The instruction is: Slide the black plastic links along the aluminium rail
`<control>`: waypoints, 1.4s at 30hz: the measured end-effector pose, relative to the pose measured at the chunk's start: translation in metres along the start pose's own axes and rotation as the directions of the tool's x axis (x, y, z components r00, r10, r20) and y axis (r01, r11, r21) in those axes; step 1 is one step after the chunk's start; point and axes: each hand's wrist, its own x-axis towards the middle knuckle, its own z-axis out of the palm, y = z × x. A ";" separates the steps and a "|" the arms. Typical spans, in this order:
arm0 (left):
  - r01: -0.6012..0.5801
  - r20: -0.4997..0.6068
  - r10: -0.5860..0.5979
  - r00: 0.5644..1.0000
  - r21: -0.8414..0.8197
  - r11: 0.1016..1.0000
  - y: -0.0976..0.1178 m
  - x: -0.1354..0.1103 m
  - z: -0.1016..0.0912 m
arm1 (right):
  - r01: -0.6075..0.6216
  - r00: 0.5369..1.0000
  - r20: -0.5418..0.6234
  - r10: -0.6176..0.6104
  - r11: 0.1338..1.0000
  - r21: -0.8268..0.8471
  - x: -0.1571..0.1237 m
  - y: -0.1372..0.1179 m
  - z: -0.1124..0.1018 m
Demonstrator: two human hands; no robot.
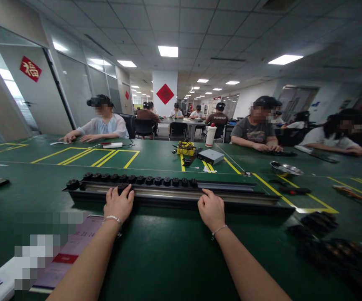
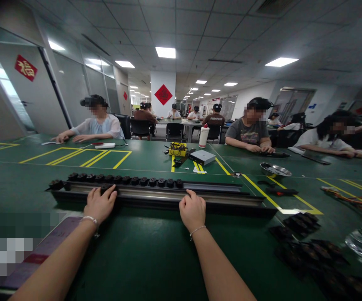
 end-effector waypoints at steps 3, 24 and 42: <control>-0.007 -0.015 0.007 1.000 0.003 1.000 -0.001 0.000 0.000 | 0.003 1.000 0.010 -0.003 1.000 0.020 0.000 0.001 0.000; -0.013 -0.010 0.013 1.000 0.045 0.999 0.004 -0.002 -0.003 | 0.009 1.000 -0.012 -0.009 1.000 0.010 0.000 0.001 0.001; -0.022 -0.011 0.022 1.000 0.045 0.999 0.005 -0.001 -0.001 | 0.003 1.000 -0.004 -0.003 1.000 0.020 0.000 0.000 0.001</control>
